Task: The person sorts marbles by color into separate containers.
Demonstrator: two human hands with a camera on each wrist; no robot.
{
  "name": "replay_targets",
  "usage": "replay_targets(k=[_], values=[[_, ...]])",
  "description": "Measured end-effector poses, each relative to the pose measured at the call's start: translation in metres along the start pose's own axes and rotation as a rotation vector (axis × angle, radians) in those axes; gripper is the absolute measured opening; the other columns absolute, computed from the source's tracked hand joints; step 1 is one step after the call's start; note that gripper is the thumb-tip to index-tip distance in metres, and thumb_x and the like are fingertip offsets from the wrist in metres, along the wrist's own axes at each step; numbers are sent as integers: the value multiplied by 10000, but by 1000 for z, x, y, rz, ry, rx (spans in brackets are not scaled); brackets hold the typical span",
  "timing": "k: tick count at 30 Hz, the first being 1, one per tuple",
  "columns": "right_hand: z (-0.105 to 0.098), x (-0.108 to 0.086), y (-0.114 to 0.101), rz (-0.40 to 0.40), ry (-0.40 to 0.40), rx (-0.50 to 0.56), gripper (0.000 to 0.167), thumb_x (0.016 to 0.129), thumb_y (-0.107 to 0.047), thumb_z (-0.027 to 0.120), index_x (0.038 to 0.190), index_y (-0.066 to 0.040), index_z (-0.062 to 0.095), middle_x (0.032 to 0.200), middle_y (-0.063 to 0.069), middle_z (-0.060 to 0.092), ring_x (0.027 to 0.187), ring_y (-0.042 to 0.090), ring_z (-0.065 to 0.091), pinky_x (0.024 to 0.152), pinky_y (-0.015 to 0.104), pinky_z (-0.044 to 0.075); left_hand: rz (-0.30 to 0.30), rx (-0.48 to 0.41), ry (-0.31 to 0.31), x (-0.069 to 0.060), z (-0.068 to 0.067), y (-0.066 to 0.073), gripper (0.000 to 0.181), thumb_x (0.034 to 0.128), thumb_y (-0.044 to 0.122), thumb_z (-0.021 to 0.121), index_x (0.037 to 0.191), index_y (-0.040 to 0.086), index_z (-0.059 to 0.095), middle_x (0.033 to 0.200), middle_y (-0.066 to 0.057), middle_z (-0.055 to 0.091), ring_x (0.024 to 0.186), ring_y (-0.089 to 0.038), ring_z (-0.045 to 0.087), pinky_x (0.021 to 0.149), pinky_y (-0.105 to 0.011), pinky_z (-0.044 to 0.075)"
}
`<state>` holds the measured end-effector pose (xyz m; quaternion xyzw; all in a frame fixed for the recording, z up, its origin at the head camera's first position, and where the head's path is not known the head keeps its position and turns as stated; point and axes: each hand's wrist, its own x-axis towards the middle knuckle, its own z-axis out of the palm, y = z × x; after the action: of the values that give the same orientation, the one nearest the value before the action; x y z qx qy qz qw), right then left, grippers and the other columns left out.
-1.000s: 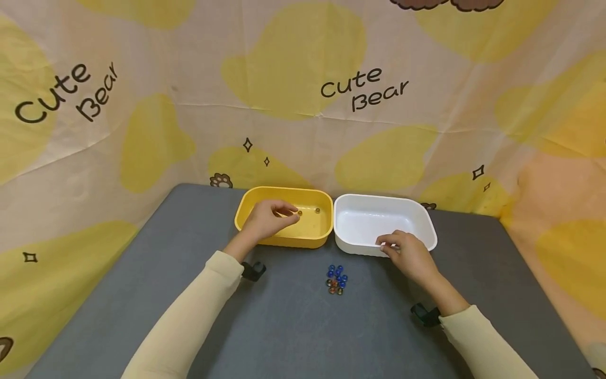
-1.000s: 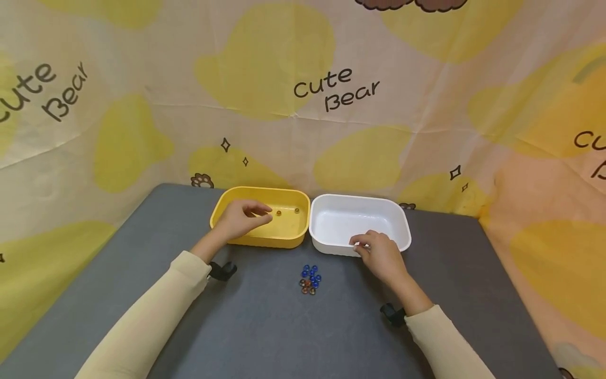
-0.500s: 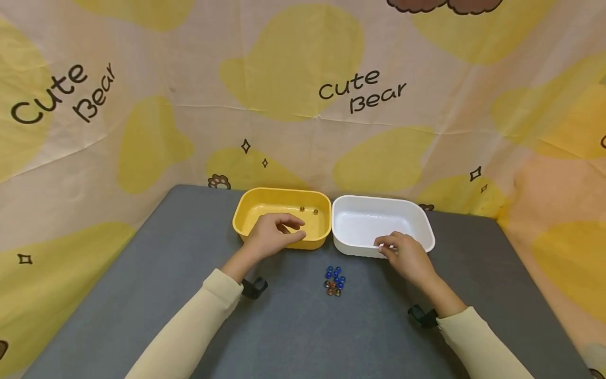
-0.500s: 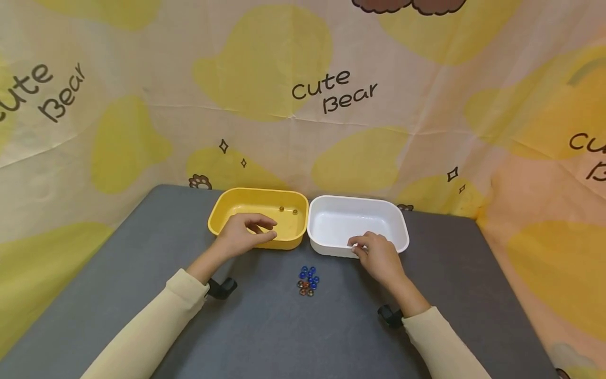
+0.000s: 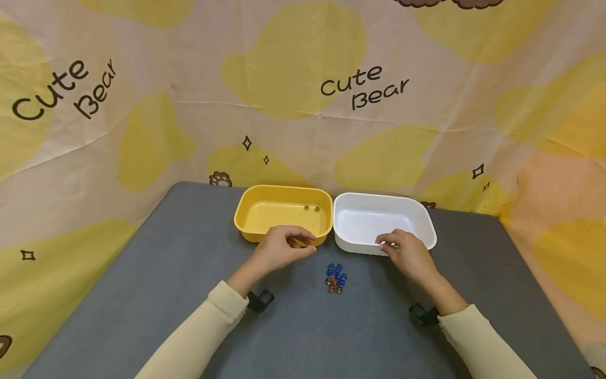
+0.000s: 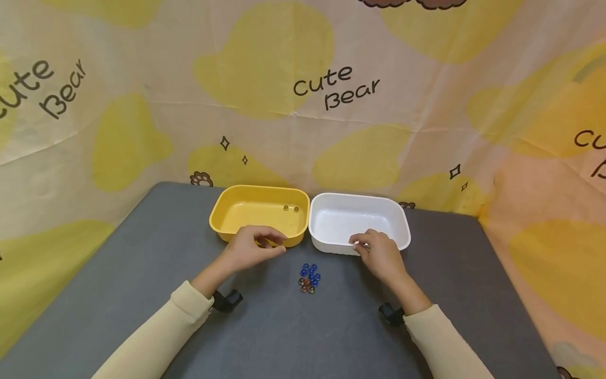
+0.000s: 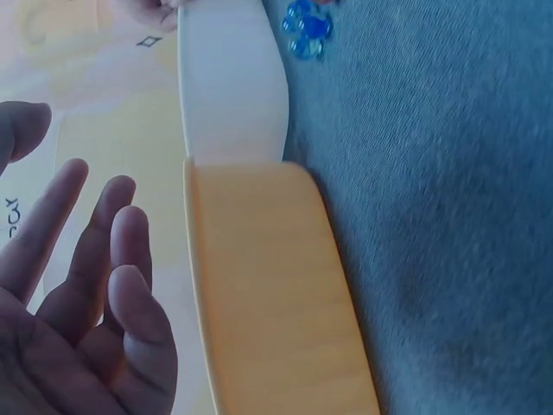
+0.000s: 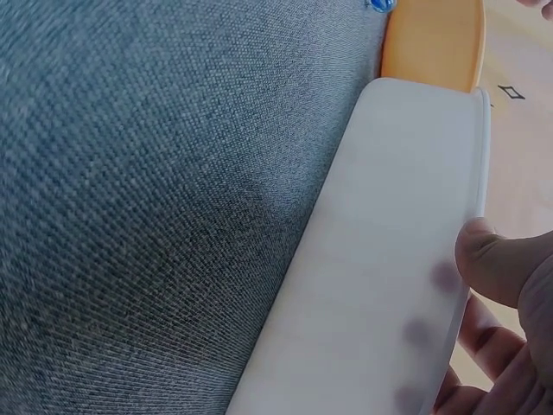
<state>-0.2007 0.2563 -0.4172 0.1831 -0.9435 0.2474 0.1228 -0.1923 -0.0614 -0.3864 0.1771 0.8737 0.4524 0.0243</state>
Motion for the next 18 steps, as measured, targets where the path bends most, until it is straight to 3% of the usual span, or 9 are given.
replay_targets(k=[7, 12, 18], values=[[-1, 0, 0, -8, 4, 7, 142, 818, -48, 727, 927, -135, 750, 755, -16, 635, 785, 223, 659, 708, 410, 516, -3, -7, -88, -4, 13, 1, 187, 799, 290, 780, 977, 242, 749, 932, 43, 721, 789, -103, 625, 713, -247, 510], [-2, 0, -1, -3, -4, 15, 137, 826, -52, 723, 934, -132, 752, 771, -11, 645, 795, 230, 666, 716, 419, 521, -12, -25, -157, -5, 21, 0, 232, 812, 284, 767, 1018, 179, 750, 978, -7, 727, 770, -116, 632, 684, -249, 513], [-2, 0, -1, 2, -11, 16, 135, 828, -57, 722, 935, -134, 751, 756, -18, 630, 788, 225, 664, 705, 409, 516, -9, 1, -202, -6, 32, -3, 243, 811, 252, 767, 1030, 148, 749, 982, -24, 736, 784, -116, 638, 665, -234, 497]])
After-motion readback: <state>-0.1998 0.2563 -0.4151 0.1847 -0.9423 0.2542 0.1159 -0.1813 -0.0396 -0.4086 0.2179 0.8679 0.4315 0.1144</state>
